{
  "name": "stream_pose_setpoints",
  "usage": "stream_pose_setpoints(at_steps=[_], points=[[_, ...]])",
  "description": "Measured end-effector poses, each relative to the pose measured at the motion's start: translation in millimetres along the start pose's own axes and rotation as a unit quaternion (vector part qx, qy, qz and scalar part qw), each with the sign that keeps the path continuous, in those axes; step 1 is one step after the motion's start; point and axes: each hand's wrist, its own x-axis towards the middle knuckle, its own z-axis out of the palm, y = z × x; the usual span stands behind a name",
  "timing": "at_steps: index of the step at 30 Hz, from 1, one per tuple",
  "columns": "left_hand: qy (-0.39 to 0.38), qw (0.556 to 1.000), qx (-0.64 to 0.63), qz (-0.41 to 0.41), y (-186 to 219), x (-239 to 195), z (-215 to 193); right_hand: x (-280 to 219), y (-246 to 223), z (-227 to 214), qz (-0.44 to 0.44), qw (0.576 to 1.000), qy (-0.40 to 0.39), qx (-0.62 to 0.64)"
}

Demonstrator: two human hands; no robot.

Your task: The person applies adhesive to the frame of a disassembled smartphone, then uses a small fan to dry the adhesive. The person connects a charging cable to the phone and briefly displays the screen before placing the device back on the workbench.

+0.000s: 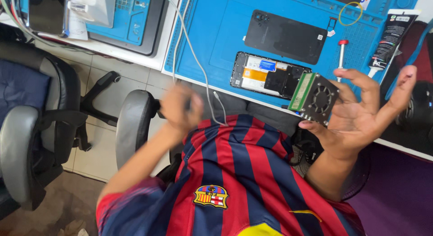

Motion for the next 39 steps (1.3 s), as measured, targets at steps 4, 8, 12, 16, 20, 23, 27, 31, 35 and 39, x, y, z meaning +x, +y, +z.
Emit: stream_pose_setpoints(at_steps=[4, 8, 12, 16, 20, 23, 27, 31, 35, 39], points=[[-0.198, 0.977, -0.06, 0.055, 41, -49, 26, 6, 7, 4, 0.002, 1.0, -0.012, 0.025], [-0.355, 0.927, 0.113, -0.033, 31, -73, 48, 12, 12, 6, -0.012, 0.999, -0.032, 0.019], [-0.407, 0.89, 0.108, -0.176, 15, -94, 63, 16, 9, 7, -0.008, 0.999, -0.022, 0.027], [-0.297, 0.939, 0.117, -0.128, -12, -116, 82, 17, 6, 8, -0.005, 0.999, -0.021, 0.037], [-0.389, 0.898, 0.091, -0.185, -41, -126, 96, 16, 4, 10, -0.001, 0.999, -0.009, 0.038], [-0.324, 0.925, -0.007, -0.196, -50, -132, 78, 22, 5, 11, -0.001, 0.998, -0.011, 0.056], [-0.217, 0.894, -0.19, -0.343, -57, -128, 41, 29, 9, 16, 0.007, 0.996, -0.023, 0.089], [-0.104, 0.843, -0.239, -0.47, -49, -109, 8, 39, 13, 22, 0.011, 0.995, -0.058, 0.08], [-0.023, 0.827, -0.297, -0.478, -54, -63, -56, 51, 17, 34, 0.014, 0.993, -0.09, 0.07], [-0.038, 0.856, -0.246, -0.454, -59, -12, -132, 62, 17, 42, 0.035, 0.991, -0.118, 0.059]])
